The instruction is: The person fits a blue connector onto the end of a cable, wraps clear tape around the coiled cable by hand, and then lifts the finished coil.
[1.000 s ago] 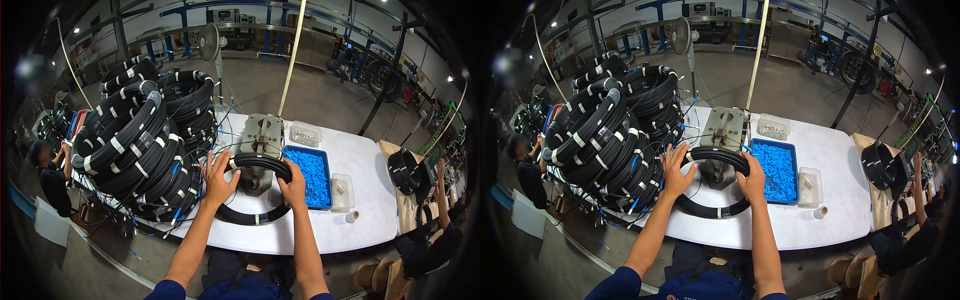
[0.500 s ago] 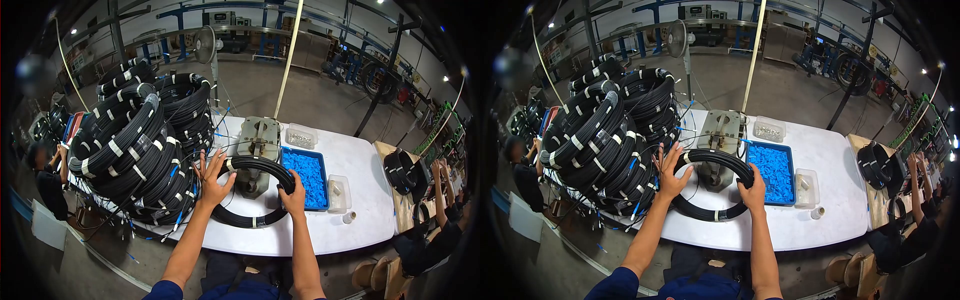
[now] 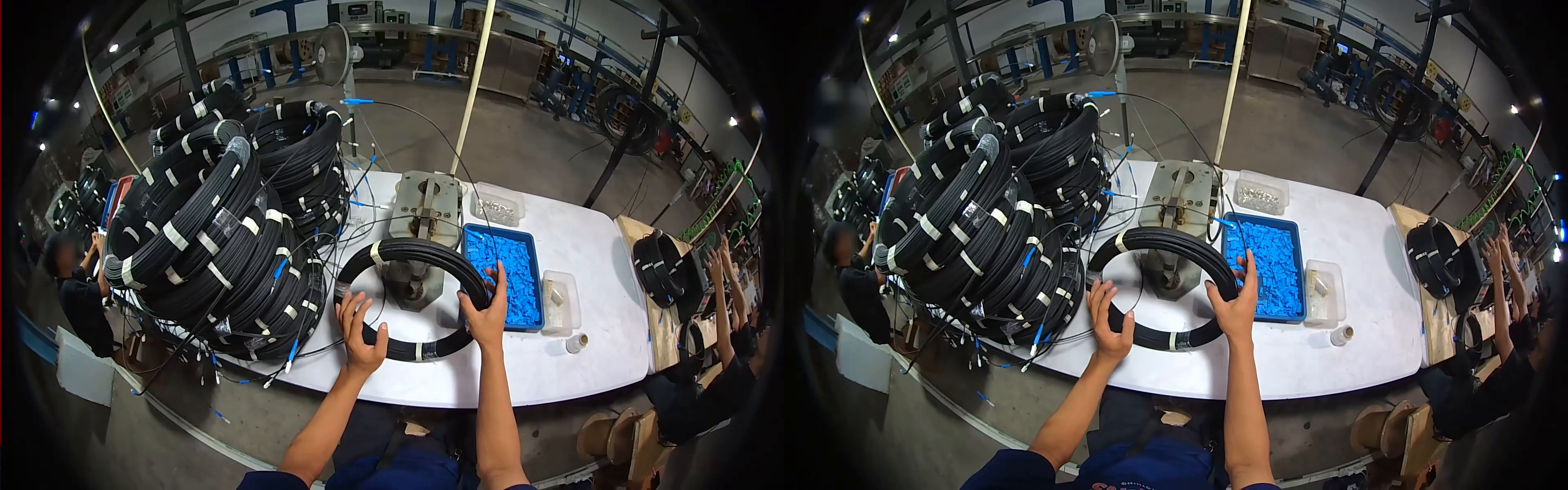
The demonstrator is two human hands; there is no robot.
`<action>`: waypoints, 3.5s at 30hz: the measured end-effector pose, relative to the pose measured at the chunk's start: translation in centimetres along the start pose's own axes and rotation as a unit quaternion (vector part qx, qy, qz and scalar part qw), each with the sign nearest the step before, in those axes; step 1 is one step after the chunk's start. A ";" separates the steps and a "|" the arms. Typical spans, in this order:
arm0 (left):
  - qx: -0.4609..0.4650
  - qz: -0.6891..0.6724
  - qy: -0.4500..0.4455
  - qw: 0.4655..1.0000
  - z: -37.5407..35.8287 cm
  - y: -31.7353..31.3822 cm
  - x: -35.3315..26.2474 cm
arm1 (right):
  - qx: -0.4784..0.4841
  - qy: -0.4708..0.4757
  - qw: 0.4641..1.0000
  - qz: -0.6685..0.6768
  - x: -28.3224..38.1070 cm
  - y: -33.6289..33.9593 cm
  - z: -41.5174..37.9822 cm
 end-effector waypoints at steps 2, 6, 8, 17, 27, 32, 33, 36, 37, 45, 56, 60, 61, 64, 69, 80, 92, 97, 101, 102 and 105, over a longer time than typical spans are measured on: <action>-0.007 -0.012 0.008 1.000 -0.3 -0.1 0.3 | 0.021 0.026 0.999 0.026 -0.2 0.2 -0.1; -0.046 -0.044 0.047 0.997 0.5 0.7 0.9 | -0.022 -0.027 0.970 0.241 -2.6 1.5 -0.7; -0.060 -0.064 0.063 0.994 0.6 0.7 1.3 | -0.039 -0.042 0.977 0.207 -3.3 2.0 -1.4; -0.014 -0.068 0.054 0.996 0.4 0.0 0.1 | -0.125 0.042 0.991 0.020 -0.5 2.1 -5.4; 0.065 -0.281 0.196 0.937 -3.4 -0.9 -1.5 | -0.063 -0.017 0.992 0.107 0.3 1.4 -9.3; 0.179 -0.335 0.252 0.890 -7.4 -3.1 -1.1 | 0.007 -0.018 0.999 0.035 -0.4 4.4 -11.3; 0.225 -0.344 0.270 0.871 -8.1 -3.7 -2.1 | -0.010 -0.059 0.996 0.067 -0.7 5.1 -12.1; 0.363 -0.328 0.301 0.819 -10.2 -5.0 -5.0 | -0.048 -0.128 0.985 0.107 -2.3 7.7 -15.2; 0.416 -0.305 0.286 0.808 -10.5 -6.0 -5.9 | -0.070 -0.154 0.979 0.114 -2.9 8.7 -16.1; 0.588 -0.250 0.156 0.753 -10.8 -20.1 -13.7 | -0.256 -0.246 0.935 -0.019 -8.3 19.5 -18.2; 0.559 -0.220 0.127 0.789 -12.7 -36.7 -18.3 | -0.281 -0.202 0.918 -0.195 -14.0 28.2 -9.1; 0.547 -0.213 0.102 0.803 -12.8 -37.8 -18.9 | -0.243 -0.147 0.925 -0.252 -16.2 28.3 -7.8; 0.555 -0.207 0.120 0.797 -12.7 -37.9 -19.0 | -0.235 -0.142 0.925 -0.262 -16.6 28.4 -7.8; 0.571 -0.196 0.164 0.780 -12.7 -37.7 -18.9 | -0.246 -0.171 0.930 -0.211 -16.9 28.4 -8.2; 0.540 -0.234 0.225 0.776 -12.6 -36.5 -19.4 | -0.267 -0.214 0.939 -0.019 -16.2 28.8 -9.6; 0.448 -0.316 0.237 0.802 -8.1 -27.4 -16.5 | -0.154 -0.144 0.975 0.071 -8.7 21.4 -8.2; 0.326 -0.270 0.306 0.853 -4.5 -8.4 -8.8 | 0.076 -0.102 0.982 0.143 0.1 5.3 -8.3; 0.193 -0.346 0.335 0.855 -5.2 -5.8 -6.6 | 0.074 -0.148 0.959 0.229 1.8 1.6 -9.0; 0.198 -0.347 0.384 0.832 -4.4 -3.7 -4.9 | 0.086 -0.165 0.953 0.240 3.0 -0.5 -8.8; 0.206 -0.357 0.394 0.822 -4.1 -3.4 -4.7 | 0.096 -0.175 0.947 0.251 3.2 -0.8 -8.7; 0.208 -0.368 0.354 0.834 -3.2 -2.6 -4.5 | 0.077 -0.186 0.933 0.299 3.2 -1.8 -8.8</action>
Point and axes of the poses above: each hand's wrist, its own z-axis towards the middle knuckle, its own y-axis out of the back of the hand, x = y × z, the point moved 2 cm from there along z, towards the middle knuckle, and after that the axes turned 7 degrees about y, right-handed, at the moved point
